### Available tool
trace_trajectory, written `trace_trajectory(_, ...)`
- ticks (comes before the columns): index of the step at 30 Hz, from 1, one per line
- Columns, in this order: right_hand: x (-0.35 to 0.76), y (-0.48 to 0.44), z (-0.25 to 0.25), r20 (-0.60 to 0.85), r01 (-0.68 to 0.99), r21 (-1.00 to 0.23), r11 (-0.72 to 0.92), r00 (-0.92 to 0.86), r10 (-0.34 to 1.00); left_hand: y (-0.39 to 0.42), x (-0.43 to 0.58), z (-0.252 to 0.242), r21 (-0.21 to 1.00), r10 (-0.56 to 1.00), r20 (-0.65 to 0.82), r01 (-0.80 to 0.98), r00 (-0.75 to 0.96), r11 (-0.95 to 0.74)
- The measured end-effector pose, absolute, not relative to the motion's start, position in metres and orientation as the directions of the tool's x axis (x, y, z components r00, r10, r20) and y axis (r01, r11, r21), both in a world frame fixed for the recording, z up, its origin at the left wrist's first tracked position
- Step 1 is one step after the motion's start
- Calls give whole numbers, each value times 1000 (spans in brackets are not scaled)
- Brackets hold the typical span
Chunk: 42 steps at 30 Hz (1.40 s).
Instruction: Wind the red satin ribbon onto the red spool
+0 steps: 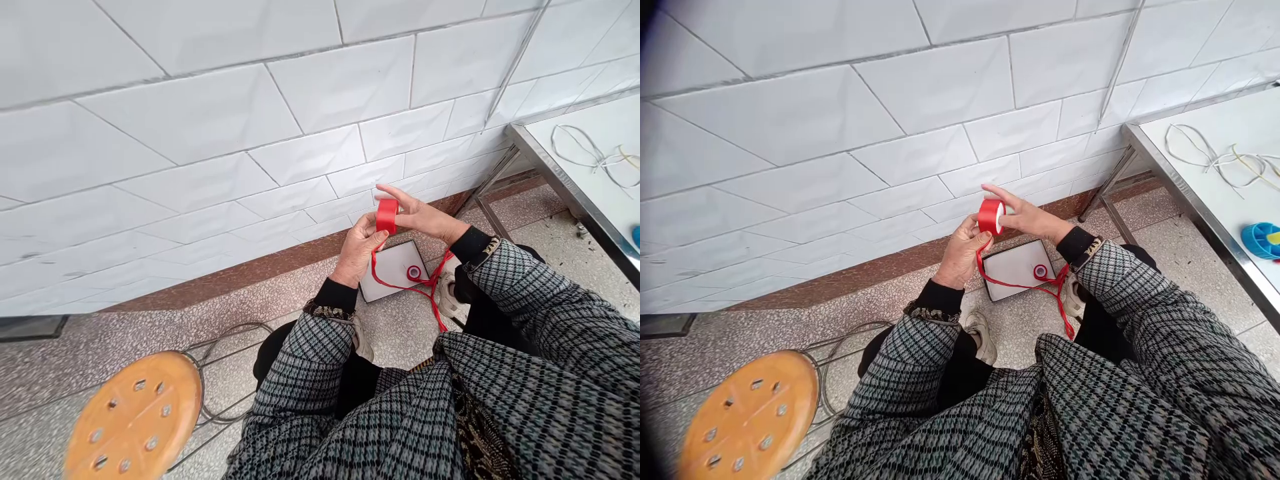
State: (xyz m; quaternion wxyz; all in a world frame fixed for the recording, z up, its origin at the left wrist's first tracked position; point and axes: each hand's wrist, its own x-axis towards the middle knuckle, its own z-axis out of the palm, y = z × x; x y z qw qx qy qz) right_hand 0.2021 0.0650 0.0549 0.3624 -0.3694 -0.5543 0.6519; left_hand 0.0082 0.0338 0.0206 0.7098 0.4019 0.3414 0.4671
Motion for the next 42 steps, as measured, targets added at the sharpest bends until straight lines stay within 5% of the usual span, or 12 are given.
trace_trajectory(4, 215, 76, 57, 200, 270, -863, 427, -594, 779, 30, 2, 21, 889, 897, -189, -318, 399, 329)
trace_trajectory(8, 222, 83, 50, 198, 446, -718, 535, -606, 771, 24, 6, 21, 883, 933, -234, -342, 275, 322)
trace_trajectory(20, 235, 90, 45, 134, 572, -775, 268, -266, 955, 24, 8, 20, 799, 944, -232, -507, 233, 322)
trace_trajectory(29, 214, 77, 44, -45, 207, -978, 6, -240, 970, 22, 16, 20, 836, 954, -217, -465, 206, 290)
trace_trajectory(34, 210, 79, 41, -209, 28, -977, -209, -260, 943, 23, 14, 24, 853, 973, -182, -469, 141, 228)
trace_trajectory(42, 202, 77, 39, -252, -77, -960, -271, -194, 948, 28, 12, 24, 852, 980, -172, -486, 97, 197)
